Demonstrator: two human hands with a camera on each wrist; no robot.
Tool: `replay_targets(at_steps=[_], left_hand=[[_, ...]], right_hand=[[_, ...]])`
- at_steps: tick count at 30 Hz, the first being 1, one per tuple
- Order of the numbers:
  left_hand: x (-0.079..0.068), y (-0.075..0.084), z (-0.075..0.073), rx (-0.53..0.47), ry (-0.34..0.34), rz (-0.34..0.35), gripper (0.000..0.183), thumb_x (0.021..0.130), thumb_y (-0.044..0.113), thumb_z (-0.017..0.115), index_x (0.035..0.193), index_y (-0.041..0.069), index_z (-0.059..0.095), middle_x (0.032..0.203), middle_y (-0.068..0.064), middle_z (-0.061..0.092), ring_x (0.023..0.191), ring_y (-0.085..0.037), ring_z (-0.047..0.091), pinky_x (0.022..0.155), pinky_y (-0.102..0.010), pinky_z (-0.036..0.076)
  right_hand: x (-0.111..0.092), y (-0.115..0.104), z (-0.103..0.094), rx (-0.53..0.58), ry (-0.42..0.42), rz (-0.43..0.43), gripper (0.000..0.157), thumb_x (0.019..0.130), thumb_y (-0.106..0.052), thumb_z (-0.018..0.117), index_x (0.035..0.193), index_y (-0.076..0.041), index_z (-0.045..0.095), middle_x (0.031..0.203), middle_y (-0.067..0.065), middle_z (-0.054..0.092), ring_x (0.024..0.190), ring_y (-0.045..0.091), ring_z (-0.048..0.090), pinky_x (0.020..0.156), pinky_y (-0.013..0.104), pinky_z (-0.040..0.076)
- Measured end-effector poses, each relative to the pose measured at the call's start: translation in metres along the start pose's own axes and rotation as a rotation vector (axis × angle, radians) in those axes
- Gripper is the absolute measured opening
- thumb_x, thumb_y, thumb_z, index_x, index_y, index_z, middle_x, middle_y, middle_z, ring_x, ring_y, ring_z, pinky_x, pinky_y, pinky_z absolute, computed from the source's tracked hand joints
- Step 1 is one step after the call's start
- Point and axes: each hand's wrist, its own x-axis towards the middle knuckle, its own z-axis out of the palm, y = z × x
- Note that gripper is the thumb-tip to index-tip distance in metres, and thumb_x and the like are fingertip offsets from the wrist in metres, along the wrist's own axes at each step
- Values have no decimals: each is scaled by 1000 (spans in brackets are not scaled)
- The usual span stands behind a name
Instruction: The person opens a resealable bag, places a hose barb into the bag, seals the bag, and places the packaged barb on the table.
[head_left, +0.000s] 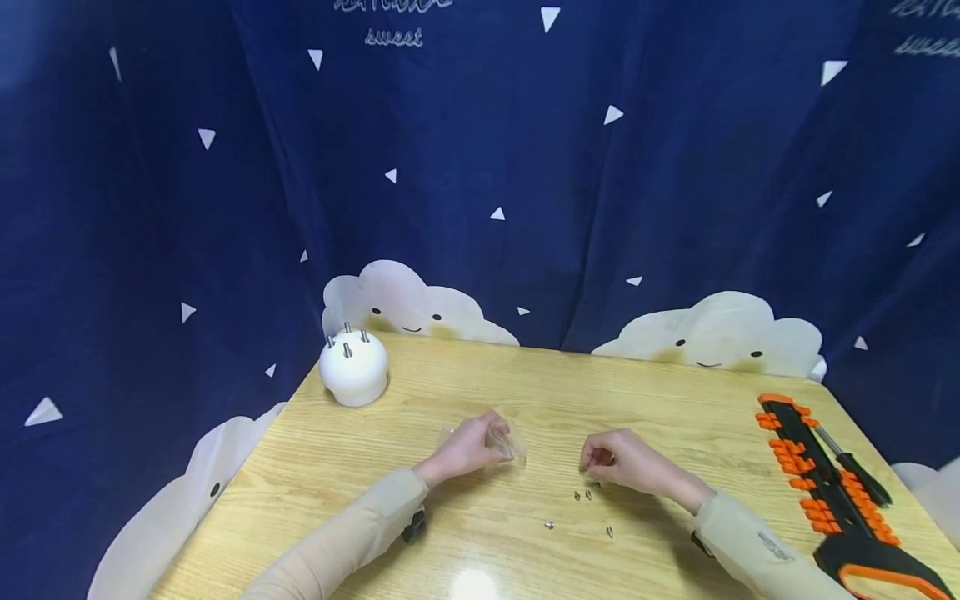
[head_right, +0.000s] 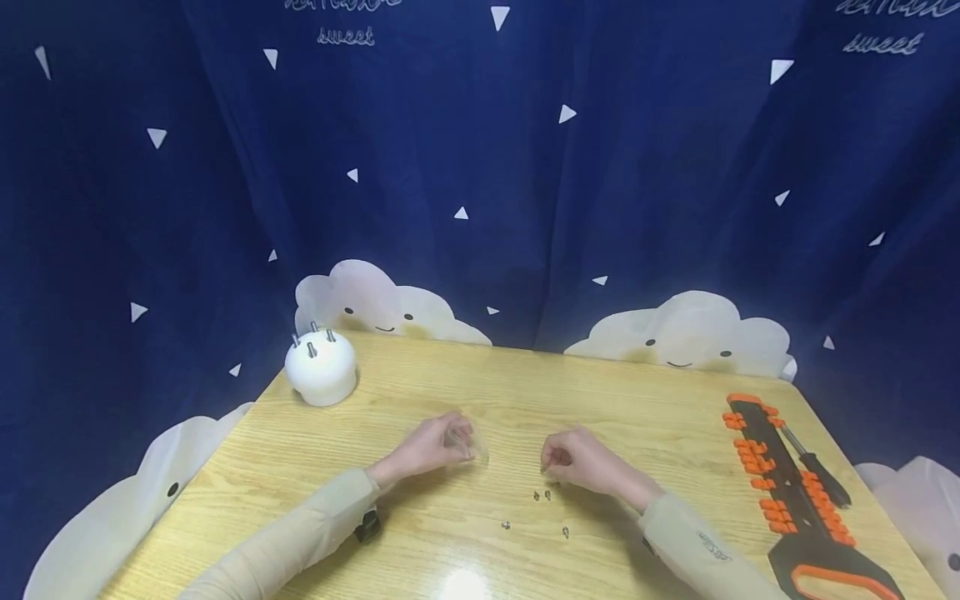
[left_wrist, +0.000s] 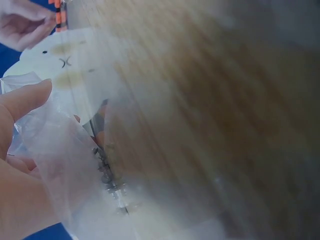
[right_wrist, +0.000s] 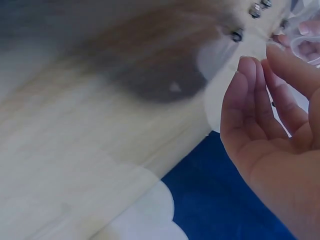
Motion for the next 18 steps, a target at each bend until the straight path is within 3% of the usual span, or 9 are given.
replay_targets(at_steps=[8, 18], left_hand=[[1, 1, -1, -28, -18, -34, 40, 82, 15, 77, 116, 1, 61, 113, -14, 70, 97, -23, 68, 87, -32, 57], [0, 1, -1, -13, -7, -39, 39, 81, 14, 77, 115, 2, 62, 114, -13, 70, 100, -25, 68, 90, -35, 57]], right_hand=[[-16, 10, 1, 5, 0, -6, 11, 83, -4, 76, 86, -8, 66, 77, -2, 69, 69, -4, 56, 60, 17, 53], [-19, 8, 5, 10, -13, 71, 10, 82, -4, 75, 85, -9, 68, 77, -3, 68, 70, -6, 53, 61, 16, 51]])
